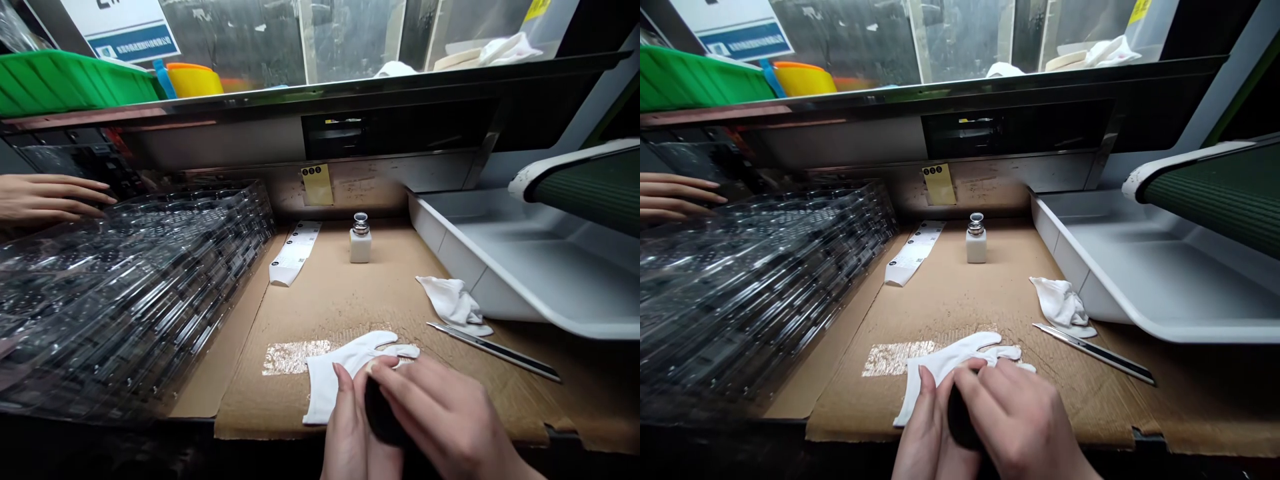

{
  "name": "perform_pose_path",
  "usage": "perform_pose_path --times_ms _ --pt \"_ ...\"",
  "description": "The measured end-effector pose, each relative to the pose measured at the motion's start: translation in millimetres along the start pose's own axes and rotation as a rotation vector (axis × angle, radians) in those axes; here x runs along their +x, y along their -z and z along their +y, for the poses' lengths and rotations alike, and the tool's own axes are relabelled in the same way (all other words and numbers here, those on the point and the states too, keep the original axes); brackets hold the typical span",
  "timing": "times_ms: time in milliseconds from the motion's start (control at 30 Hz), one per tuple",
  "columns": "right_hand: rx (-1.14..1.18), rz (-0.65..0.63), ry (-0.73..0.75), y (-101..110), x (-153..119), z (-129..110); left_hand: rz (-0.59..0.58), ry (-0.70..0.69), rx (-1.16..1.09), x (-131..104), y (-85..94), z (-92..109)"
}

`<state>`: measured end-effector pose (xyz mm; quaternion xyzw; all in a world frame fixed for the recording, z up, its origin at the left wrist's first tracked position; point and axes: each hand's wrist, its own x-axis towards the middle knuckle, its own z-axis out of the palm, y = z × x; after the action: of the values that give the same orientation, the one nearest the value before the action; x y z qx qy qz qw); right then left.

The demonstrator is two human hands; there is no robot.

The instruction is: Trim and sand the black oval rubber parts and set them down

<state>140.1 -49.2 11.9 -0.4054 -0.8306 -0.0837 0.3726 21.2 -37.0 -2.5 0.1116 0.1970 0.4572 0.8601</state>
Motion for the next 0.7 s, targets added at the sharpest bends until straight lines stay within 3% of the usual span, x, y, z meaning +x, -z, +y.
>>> perform_pose_path --times_ms 133,267,400,567,700 --pt "0.032 -0.071 0.053 0 3 2 0.017 0.037 -0.014 0 -1.1 2" --pt "0.025 -0.009 -0.021 -1 8 2 -0.041 -0.009 -0.047 1 -2.0 3" --pt "0.043 -0.110 0.108 0 7 -5 -0.045 0.055 -0.069 2 2.8 4" --pt "0.134 -0.320 0.134 29 -7 13 -0.047 0.089 -0.103 6 7.0 9" --pt "0.047 -0.192 -0.060 50 -27 37 -0.067 0.089 -0.091 8 4.8 12"
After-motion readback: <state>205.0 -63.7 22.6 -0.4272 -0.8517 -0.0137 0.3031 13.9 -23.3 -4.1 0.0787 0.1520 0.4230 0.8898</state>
